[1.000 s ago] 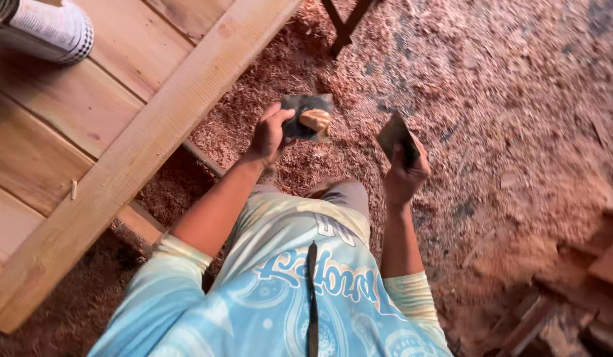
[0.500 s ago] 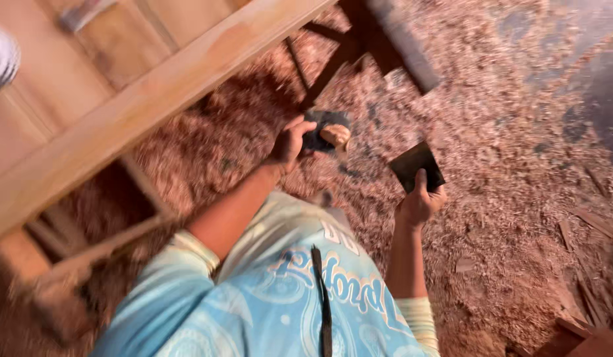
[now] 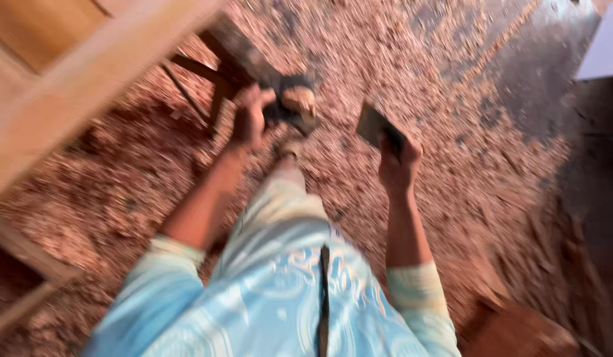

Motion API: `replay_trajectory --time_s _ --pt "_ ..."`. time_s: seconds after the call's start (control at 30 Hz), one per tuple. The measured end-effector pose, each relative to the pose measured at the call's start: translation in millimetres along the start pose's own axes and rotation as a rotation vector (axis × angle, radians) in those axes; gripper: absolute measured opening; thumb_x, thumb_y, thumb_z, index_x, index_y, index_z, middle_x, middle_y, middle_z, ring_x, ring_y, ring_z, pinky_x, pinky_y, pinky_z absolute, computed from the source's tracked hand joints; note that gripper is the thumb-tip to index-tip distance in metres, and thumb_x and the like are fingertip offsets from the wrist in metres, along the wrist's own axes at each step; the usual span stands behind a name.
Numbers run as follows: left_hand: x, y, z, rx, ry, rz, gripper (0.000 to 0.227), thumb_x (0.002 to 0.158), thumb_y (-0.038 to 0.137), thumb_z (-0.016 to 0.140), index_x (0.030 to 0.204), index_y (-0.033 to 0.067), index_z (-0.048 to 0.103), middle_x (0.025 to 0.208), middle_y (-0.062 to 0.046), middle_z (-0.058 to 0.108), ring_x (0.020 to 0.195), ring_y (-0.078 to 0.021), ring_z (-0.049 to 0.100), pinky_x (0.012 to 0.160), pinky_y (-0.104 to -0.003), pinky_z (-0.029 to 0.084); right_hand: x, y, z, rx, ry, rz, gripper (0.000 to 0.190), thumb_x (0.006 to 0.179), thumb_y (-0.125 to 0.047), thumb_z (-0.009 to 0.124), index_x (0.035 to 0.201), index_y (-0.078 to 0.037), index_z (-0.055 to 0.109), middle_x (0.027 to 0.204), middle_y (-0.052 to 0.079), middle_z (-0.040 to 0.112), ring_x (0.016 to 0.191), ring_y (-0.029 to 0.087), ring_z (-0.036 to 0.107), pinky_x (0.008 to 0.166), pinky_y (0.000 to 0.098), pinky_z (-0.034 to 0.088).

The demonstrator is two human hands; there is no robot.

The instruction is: The person applies wood filler to a wooden frame using a putty knife, then smooths and levels the filler with sandpaper. The person repeatedly applies filler and sands the surface to achieve a smooth finish.

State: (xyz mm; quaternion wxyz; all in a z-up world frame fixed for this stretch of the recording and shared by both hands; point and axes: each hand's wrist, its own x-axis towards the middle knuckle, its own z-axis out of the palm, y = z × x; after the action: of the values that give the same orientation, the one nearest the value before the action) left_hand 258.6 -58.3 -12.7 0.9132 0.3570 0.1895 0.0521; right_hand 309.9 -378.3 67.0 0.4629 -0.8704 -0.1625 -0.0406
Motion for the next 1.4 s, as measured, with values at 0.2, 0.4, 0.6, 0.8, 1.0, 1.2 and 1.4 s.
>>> replay_trajectory --time_s 0.2,0.4,0.6,0.8,1.0,1.2,1.4 --pt "130 5 76 -0.020 0.003 -0.116 0.026 0.095 0.020 0.054 0.117 0.0101 0.064 0.092 -0.003 0.070 0.068 -0.0120 0.070 0.047 -0.027 0.055 182 -30 -29 -0.033 -0.346 -0.367 0.022 0.104 0.001 0.062 0.125 -0.003 0.069 0.122 0.010 0.072 0.111 0.021 0.073 0.091 0.0312 0.063" --pt "212 5 107 0.042 -0.071 -0.044 0.022 0.098 0.017 0.054 0.112 0.0050 0.066 0.091 -0.004 0.068 0.069 -0.0120 0.064 0.055 -0.028 0.053 336 -55 -20 -0.298 -0.750 -0.841 0.030 0.096 -0.002 0.071 0.123 -0.014 0.076 0.123 0.005 0.074 0.113 0.025 0.073 0.088 0.0370 0.063" --pt "260 -4 118 0.026 0.203 0.021 0.021 0.093 0.018 0.054 0.113 0.0134 0.059 0.095 -0.004 0.071 0.076 -0.0139 0.070 0.061 -0.030 0.059 439 -30 25 -0.306 -1.067 -1.094 0.034 0.091 0.002 0.071 0.118 -0.017 0.079 0.117 0.001 0.078 0.108 0.021 0.075 0.070 0.0335 0.061" --pt "266 -13 149 -0.134 0.350 0.217 0.020 0.094 0.019 0.056 0.107 0.0055 0.062 0.092 -0.007 0.068 0.075 -0.0173 0.069 0.057 -0.033 0.056 493 -28 45 -0.149 -1.180 -1.315 0.036 0.094 0.003 0.069 0.120 -0.020 0.078 0.115 0.000 0.079 0.100 0.018 0.076 0.060 0.0297 0.058" --pt "285 -23 140 -0.299 0.586 0.309 0.016 0.094 0.019 0.058 0.106 0.0093 0.062 0.087 -0.007 0.065 0.065 -0.0154 0.063 0.044 -0.029 0.046 532 -20 94 0.100 -1.241 -1.519 0.026 0.100 0.003 0.066 0.112 -0.016 0.079 0.103 0.006 0.081 0.074 0.014 0.077 0.038 0.0252 0.046" --pt "308 34 52 -0.353 0.879 0.645 0.026 0.094 0.019 0.060 0.116 0.0065 0.054 0.100 -0.009 0.067 0.074 -0.0134 0.068 0.046 -0.025 0.046 577 -8 192 0.041 -1.354 -1.429 0.022 0.109 -0.006 0.059 0.105 -0.015 0.079 0.104 0.005 0.081 0.072 0.012 0.076 0.036 0.0250 0.042" --pt "280 81 -13 -0.183 0.766 0.827 0.030 0.097 0.023 0.057 0.121 0.0046 0.061 0.102 -0.007 0.066 0.071 -0.0127 0.060 0.049 -0.028 0.041 592 34 357 -0.318 -1.106 -1.072 0.022 0.105 -0.009 0.059 0.111 -0.009 0.080 0.109 0.012 0.079 0.051 0.018 0.069 0.030 0.0292 0.045"
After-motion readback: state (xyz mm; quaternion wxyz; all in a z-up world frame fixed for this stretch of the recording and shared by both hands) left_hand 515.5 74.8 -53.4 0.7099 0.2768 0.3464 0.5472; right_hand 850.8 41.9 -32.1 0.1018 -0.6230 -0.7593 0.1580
